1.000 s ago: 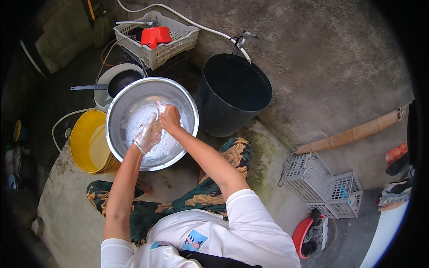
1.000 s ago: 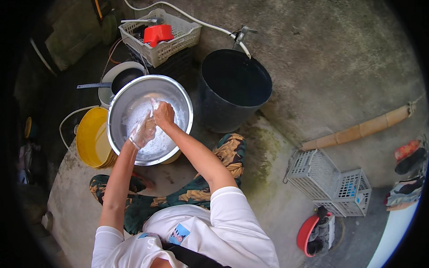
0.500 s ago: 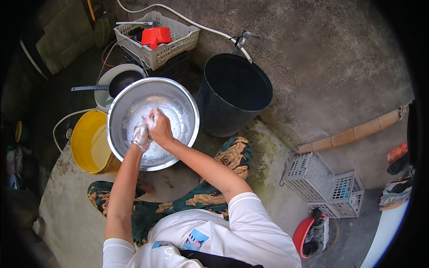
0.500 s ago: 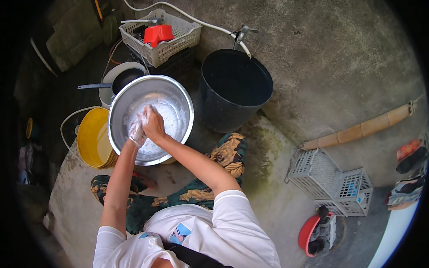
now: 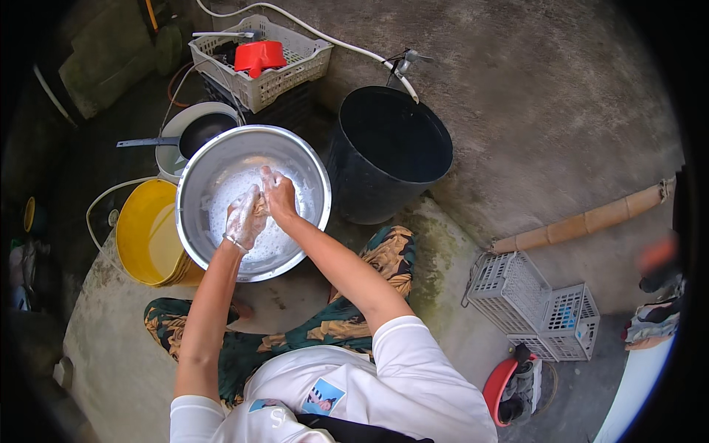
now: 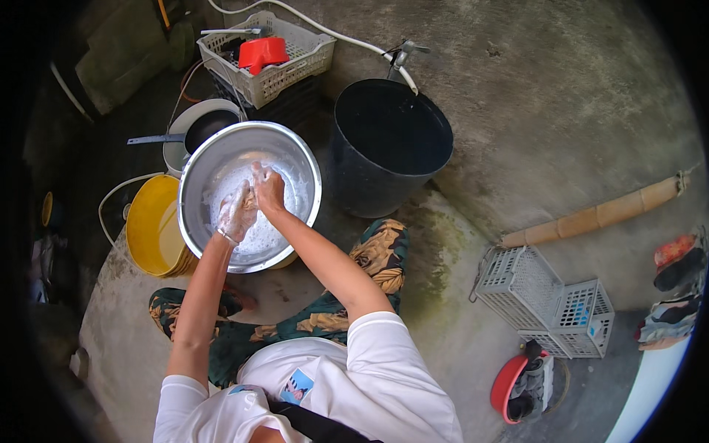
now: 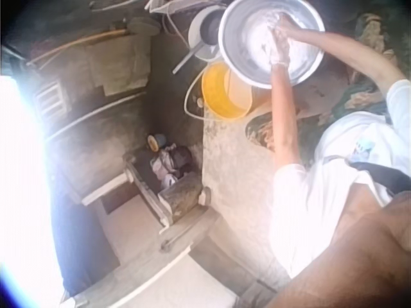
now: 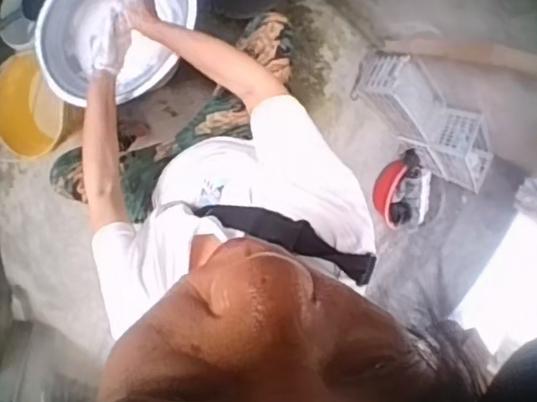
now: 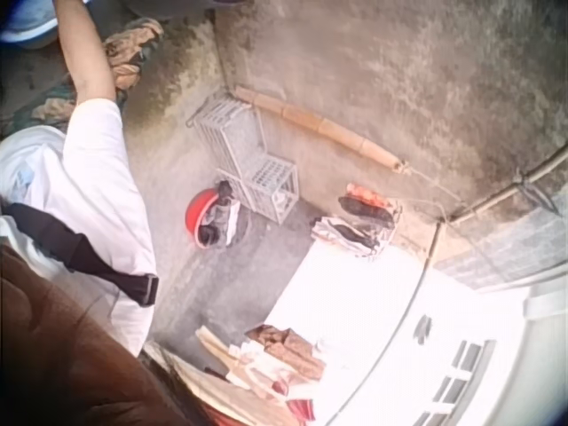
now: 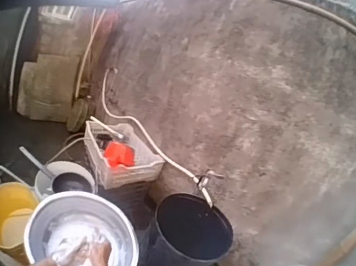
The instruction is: The person sits on a concrete floor and washes a piece of cloth by hand in a metal basin. They use a red scoop to transfer water from a yellow bucket into the basin and rinse the cloth. The person scrubs the cloth repeatedly with both hands, creating suds, and occasionally adds more water to the basin.
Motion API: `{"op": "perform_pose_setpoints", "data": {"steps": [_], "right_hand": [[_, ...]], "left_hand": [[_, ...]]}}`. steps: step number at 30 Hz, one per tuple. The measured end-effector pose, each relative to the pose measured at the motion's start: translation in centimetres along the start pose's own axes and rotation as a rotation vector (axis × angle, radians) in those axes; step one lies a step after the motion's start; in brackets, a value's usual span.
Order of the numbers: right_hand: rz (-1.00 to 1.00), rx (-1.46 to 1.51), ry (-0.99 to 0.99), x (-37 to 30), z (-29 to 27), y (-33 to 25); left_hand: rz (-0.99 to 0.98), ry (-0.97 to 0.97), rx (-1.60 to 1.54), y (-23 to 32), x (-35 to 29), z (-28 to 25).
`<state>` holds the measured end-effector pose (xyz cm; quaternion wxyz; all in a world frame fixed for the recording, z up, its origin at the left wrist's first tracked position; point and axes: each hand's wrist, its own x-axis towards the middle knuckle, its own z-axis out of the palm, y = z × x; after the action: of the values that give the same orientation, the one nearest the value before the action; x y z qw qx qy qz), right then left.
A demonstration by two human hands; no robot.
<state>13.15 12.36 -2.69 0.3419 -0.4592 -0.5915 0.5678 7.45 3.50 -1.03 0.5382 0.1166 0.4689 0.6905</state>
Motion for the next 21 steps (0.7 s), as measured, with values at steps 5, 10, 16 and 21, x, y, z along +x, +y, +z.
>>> {"op": "perform_pose_setpoints", "data": {"steps": [5, 10, 16, 21], "right_hand": [[0.403, 0.352, -0.353, -3.7, -0.4, -3.8], [-0.037, 0.067, -0.050, -0.3, 0.7, 2.9], [-0.483, -0.082, 0.027, -3.2, 1.3, -0.9], [-0.567, -0.336, -0.008, -1.1, 1.0, 0.6]], "left_hand": [[0.125, 0.071, 0.146, -0.4, 0.6, -3.4], [0.133, 0.003, 0.225, -0.3, 0.2, -1.2], [-0.006, 0.123, 0.015, -1.4, 3.1, -4.9], [-0.078, 0.051, -0.183, -2.3, 2.8, -1.2]]}}
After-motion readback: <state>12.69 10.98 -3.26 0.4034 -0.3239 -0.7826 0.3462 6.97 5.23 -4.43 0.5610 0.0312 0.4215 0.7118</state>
